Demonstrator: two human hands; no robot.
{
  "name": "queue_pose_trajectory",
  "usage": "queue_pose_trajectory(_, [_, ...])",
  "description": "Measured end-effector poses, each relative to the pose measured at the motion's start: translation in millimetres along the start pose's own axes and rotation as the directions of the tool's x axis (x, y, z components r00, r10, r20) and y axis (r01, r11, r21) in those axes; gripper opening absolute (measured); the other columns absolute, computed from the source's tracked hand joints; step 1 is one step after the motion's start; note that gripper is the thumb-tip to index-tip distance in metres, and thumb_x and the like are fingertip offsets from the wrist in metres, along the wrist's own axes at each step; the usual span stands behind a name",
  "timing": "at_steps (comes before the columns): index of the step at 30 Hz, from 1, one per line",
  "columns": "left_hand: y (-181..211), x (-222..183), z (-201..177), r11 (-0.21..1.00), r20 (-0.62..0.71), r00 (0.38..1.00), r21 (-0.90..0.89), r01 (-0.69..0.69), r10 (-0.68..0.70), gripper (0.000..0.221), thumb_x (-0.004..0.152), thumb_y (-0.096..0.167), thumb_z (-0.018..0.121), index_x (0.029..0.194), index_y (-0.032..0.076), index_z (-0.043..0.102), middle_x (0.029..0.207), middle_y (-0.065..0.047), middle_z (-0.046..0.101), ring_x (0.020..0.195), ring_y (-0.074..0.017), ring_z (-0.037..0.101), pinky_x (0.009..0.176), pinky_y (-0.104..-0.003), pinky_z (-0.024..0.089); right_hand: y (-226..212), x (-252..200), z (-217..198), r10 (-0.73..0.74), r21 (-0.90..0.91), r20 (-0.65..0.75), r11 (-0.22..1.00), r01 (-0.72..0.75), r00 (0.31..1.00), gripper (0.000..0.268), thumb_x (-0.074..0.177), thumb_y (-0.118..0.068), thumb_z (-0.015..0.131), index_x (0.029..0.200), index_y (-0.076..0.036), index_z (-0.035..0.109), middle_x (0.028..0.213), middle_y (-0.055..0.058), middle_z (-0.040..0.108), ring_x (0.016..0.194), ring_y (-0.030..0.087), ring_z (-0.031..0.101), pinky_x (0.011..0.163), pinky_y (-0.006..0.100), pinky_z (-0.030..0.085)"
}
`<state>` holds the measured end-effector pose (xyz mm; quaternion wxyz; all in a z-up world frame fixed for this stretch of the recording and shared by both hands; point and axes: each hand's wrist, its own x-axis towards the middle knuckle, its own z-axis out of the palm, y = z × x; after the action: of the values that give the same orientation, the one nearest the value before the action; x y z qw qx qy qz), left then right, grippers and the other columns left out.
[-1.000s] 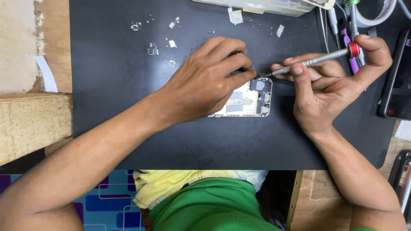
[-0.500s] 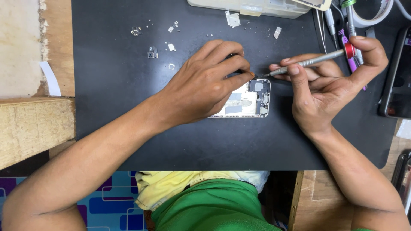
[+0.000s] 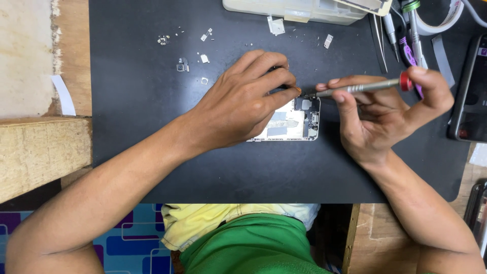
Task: Repairing a smartphone by connecting internal ribbon cables and securing components with a screwdriver.
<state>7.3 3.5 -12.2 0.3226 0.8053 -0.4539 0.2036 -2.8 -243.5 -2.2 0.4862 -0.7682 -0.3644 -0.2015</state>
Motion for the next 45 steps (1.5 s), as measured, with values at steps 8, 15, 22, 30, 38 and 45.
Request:
queue_pose_trajectory(8, [-0.2, -1.4, 0.7, 1.0, -0.007, 1.0, 0.003, -0.009, 0.01, 0.025, 0.091, -0.016, 0.065, 0.112, -0.004, 0.07, 0.109, -0.011, 0.063, 0.109, -0.0333, 0.054, 0.088, -0.046, 0.048, -6.1, 9.7, 7.4, -0.22, -0.076, 0.03, 0.972, 0.221, 0.975, 0.065, 0.1, 0.014, 0.064, 0.139, -0.01, 0.018, 0.091, 0.036, 0.058, 0.071, 0.047, 0.071, 0.068, 0.05, 0.067])
queue_pose_trajectory(15, [0.2, -3.5, 0.8, 1.0, 0.003, 1.0, 0.016, -0.003, 0.003, 0.027, 0.088, -0.013, 0.069, 0.113, -0.002, 0.072, 0.109, -0.009, 0.062, 0.11, -0.0327, 0.054, 0.089, -0.045, 0.048, -10.8, 7.2, -1.4, -0.195, -0.058, 0.179, 0.976, 0.208, 0.964, 0.07, 0.103, 0.021, 0.062, 0.147, -0.012, 0.019, 0.109, 0.036, 0.055, 0.091, 0.045, 0.074, 0.08, 0.049, 0.068])
queue_pose_trajectory(22, [1.4, -3.2, -1.0, 1.0, -0.004, 1.0, 0.025, -0.012, 0.012, 0.025, 0.09, -0.011, 0.066, 0.113, -0.002, 0.072, 0.107, -0.009, 0.061, 0.109, -0.0325, 0.054, 0.088, -0.045, 0.048, -5.1, 7.9, -10.7, -0.141, -0.072, 0.241, 0.984, 0.163, 0.96, 0.071, 0.106, 0.026, 0.064, 0.152, -0.007, 0.02, 0.149, 0.015, 0.029, 0.103, 0.049, 0.075, 0.086, 0.051, 0.071])
queue_pose_trajectory(30, [1.5, -3.1, -1.3, 0.999, 0.002, 1.0, 0.036, -0.006, 0.006, 0.025, 0.089, -0.009, 0.069, 0.112, -0.002, 0.072, 0.107, -0.009, 0.061, 0.11, -0.0321, 0.054, 0.088, -0.045, 0.048, -4.2, 22.6, -1.8, -0.19, -0.011, 0.215, 0.98, 0.197, 0.958, 0.071, 0.104, 0.023, 0.064, 0.149, -0.01, 0.021, 0.099, 0.031, 0.058, 0.088, 0.042, 0.071, 0.078, 0.043, 0.065])
queue_pose_trajectory(38, [2.5, -0.7, -3.9, 1.0, 0.031, 0.999, 0.0, 0.007, -0.007, 0.027, 0.092, -0.011, 0.065, 0.117, -0.002, 0.07, 0.11, -0.011, 0.06, 0.112, -0.0341, 0.053, 0.089, -0.046, 0.048, 6.5, 24.7, -0.2, -0.234, 0.01, 0.181, 0.972, 0.236, 0.955, 0.064, 0.104, 0.012, 0.064, 0.147, -0.01, 0.021, 0.097, 0.031, 0.059, 0.088, 0.042, 0.07, 0.083, 0.049, 0.064])
queue_pose_trajectory(45, [3.6, 0.6, -4.2, 1.0, 0.046, 0.999, -0.008, 0.019, -0.019, 0.027, 0.092, -0.012, 0.068, 0.118, -0.003, 0.07, 0.114, -0.013, 0.062, 0.115, -0.0348, 0.054, 0.093, -0.047, 0.05, 14.9, 23.2, -2.3, -0.248, 0.044, 0.164, 0.969, 0.244, 0.955, 0.067, 0.104, 0.021, 0.065, 0.148, -0.007, 0.023, 0.111, 0.03, 0.051, 0.084, 0.043, 0.068, 0.081, 0.049, 0.066])
